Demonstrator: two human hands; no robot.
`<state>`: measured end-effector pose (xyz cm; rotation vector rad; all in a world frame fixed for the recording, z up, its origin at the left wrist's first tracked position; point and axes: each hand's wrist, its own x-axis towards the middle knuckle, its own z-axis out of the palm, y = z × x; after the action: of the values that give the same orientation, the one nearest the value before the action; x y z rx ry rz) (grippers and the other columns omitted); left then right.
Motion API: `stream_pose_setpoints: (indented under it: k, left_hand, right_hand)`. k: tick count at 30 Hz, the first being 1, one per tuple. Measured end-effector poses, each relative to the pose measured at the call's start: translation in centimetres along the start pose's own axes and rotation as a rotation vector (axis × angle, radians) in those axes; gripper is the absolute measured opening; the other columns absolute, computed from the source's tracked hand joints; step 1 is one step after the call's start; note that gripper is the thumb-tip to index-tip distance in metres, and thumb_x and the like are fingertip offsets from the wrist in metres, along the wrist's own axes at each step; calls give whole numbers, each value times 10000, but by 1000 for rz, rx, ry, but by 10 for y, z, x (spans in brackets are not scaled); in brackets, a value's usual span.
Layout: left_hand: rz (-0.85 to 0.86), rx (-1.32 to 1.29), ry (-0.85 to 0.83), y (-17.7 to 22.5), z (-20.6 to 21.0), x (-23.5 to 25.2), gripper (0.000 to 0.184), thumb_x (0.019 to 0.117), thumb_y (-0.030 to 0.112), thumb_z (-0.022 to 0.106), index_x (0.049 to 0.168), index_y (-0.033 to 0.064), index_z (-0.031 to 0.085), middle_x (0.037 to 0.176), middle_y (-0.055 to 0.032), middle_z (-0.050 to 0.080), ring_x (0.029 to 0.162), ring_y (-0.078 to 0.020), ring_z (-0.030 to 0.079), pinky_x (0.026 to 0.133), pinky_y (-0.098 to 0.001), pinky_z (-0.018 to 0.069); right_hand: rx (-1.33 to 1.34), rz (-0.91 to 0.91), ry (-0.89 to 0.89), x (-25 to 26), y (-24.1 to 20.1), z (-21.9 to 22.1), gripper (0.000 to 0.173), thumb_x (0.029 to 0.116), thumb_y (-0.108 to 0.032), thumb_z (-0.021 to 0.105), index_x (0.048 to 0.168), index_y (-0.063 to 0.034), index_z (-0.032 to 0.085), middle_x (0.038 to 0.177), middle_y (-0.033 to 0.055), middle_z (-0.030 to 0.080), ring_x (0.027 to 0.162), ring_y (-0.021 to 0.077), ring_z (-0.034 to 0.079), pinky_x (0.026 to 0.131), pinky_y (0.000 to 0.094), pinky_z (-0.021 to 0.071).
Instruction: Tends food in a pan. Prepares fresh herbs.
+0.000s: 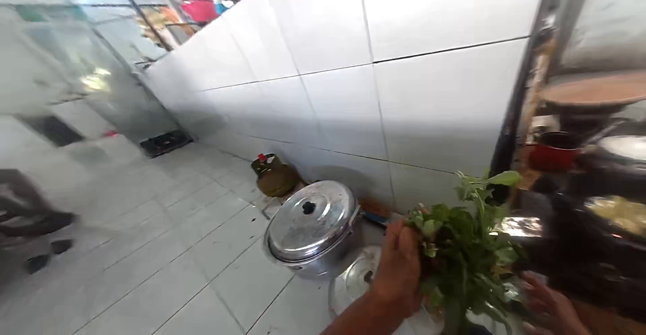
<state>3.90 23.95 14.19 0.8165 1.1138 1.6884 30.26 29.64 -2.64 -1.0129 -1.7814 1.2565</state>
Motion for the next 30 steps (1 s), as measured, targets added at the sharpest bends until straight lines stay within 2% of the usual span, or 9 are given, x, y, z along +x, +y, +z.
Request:
stream_pose_setpoints:
  k: [2, 4, 7, 11, 14, 17, 19, 22, 30]
  left_hand:
    - [-111, -127, -101, -3, 34, -19, 349, 1090, 123, 256, 952, 104, 576, 746, 31, 620, 606, -35, 598, 569, -187, 535]
    - [-160, -230, -247, -8, 63, -39, 368, 1075, 111, 277, 888, 109, 593, 726, 29, 620, 586, -30, 595, 550, -176, 533]
    - [-134, -271, -442, -8, 101, -60, 331, 1040, 129, 334, 841, 130, 599, 730, 25, 606, 606, -36, 588, 572, -192, 532]
    - [137, -68, -688, 3, 118, -75, 409, 1003, 248, 478, 1407, 185, 481, 1189, 7, 641, 1003, -109, 657, 853, -316, 574]
    - [376, 53, -421, -22, 115, -88, 632, 1008, 502, 513, 1564, 290, 300, 1491, 38, 468, 1204, -147, 600, 914, -343, 566]
    - [261, 123, -210, -82, 114, -113, 745, 976, 331, 510, 1578, 69, 156, 1530, -143, 363, 1270, -192, 520, 965, -376, 519]
    - [-80, 186, -352, -110, 116, -146, 710, 992, 203, 456, 1580, -31, 135, 1476, -227, 412, 1154, -189, 579, 865, -368, 547]
    - [-590, 70, -604, -129, 127, -175, 500, 1071, 241, 270, 1490, -27, 309, 1194, -162, 609, 917, -222, 669, 734, -428, 584]
    - [-666, 55, -536, -134, 136, -137, 505, 1126, 342, 128, 1158, 41, 532, 802, -67, 646, 575, -130, 610, 496, -271, 529]
  right_hand:
    - [131, 36, 88, -26, -69, 26, 816, 903, -189, 697, 1531, 117, 274, 1452, 198, 490, 1258, 106, 562, 1020, 275, 505]
    - [98, 145, 277, -57, -111, 43, 494, 973, -5, 562, 1383, 224, 411, 1297, 231, 602, 1167, 66, 596, 1014, 215, 468]
    - [337, -18, 485, -81, -100, 45, 280, 1040, -49, 451, 1233, 139, 526, 1110, 46, 670, 1042, -30, 618, 946, 156, 494]
    - [600, -64, 771, -98, -133, 29, 205, 1013, 9, 416, 1191, 21, 515, 960, -40, 664, 897, -28, 655, 817, 175, 567]
    - [652, -53, 888, -110, -152, 3, 276, 810, 28, 562, 1067, -68, 585, 860, -38, 709, 763, 34, 695, 671, 229, 603]
    - [595, -27, 945, -131, -145, -18, 319, 812, -4, 573, 1119, -49, 643, 919, 4, 727, 805, 76, 712, 696, 267, 615]
    - [593, -25, 997, -143, -133, -24, 358, 818, -4, 554, 1164, -27, 642, 953, 21, 727, 827, 83, 714, 715, 272, 619]
    - [563, -20, 1045, -152, -114, -26, 292, 828, -7, 556, 1101, -31, 656, 908, 8, 727, 802, 74, 711, 706, 262, 615]
    - [415, -225, 761, -136, -79, -22, 296, 841, -26, 675, 1125, -80, 739, 1027, -13, 759, 949, 71, 719, 827, 264, 618]
